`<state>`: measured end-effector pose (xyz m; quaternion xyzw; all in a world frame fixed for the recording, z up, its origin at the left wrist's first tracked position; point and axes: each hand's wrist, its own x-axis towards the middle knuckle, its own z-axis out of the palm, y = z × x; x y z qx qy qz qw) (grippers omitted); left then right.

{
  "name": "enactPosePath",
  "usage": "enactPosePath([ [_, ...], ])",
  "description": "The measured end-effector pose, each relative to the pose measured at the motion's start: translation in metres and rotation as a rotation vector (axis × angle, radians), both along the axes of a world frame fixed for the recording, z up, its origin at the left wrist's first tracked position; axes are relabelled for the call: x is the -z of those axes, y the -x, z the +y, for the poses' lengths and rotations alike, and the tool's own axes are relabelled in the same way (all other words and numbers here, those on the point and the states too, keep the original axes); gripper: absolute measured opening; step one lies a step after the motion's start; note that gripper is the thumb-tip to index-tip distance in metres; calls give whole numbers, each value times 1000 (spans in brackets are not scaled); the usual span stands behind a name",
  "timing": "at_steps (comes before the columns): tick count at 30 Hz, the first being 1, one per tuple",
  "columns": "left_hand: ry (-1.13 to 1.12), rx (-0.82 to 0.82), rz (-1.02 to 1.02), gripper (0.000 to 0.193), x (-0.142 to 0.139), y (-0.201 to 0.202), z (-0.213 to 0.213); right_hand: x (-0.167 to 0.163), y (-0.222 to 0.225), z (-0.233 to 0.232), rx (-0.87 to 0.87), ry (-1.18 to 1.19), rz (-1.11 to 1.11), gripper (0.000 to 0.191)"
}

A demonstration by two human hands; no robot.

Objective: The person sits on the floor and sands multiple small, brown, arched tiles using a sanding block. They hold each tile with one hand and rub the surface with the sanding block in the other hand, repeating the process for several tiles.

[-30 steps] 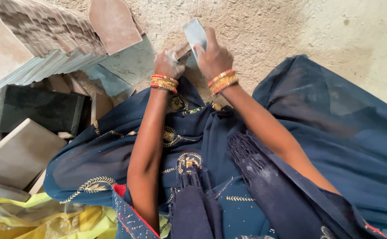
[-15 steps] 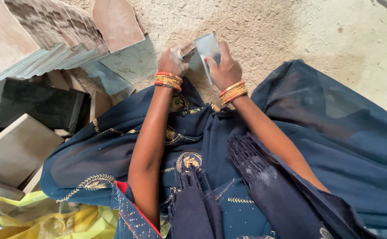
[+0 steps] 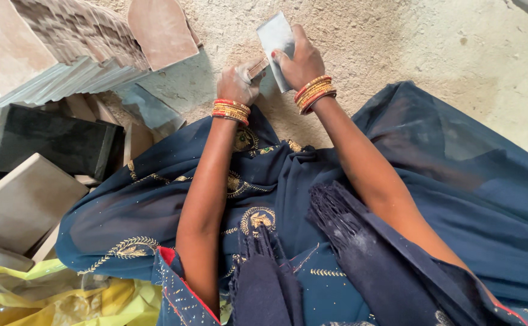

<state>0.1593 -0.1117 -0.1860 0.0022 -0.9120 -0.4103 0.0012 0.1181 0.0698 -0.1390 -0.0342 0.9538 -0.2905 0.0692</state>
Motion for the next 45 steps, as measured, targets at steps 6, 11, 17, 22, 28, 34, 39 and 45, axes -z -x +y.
enactPosePath([
  [6, 24, 20, -47, 39, -2, 2, 0, 1, 0, -3, -29, -72, -104, 45],
  [11, 25, 35, 16, 43, -2, -1, 2, -1, -6, -9, 10, -117, -107, 41],
  [17, 55, 27, -18, 40, 14, -2, 3, -7, -11, -23, -21, -58, 41, 45],
  [22, -18, -32, -20, 21, 25, -4, 4, -16, -20, -36, -59, -77, 147, 49],
  [28, 26, 14, -25, 39, 21, -4, 1, -23, -10, -46, -38, -103, 12, 48],
  [34, 81, -86, -44, 21, 23, 0, 6, -29, -22, -50, -90, -133, 256, 51],
  [39, -64, -7, -57, 28, 18, 0, 3, -33, -16, -49, -30, -45, -33, 47],
  [45, 65, -69, -27, 25, 14, 3, 11, -39, -18, -46, -68, -48, -48, 48],
])
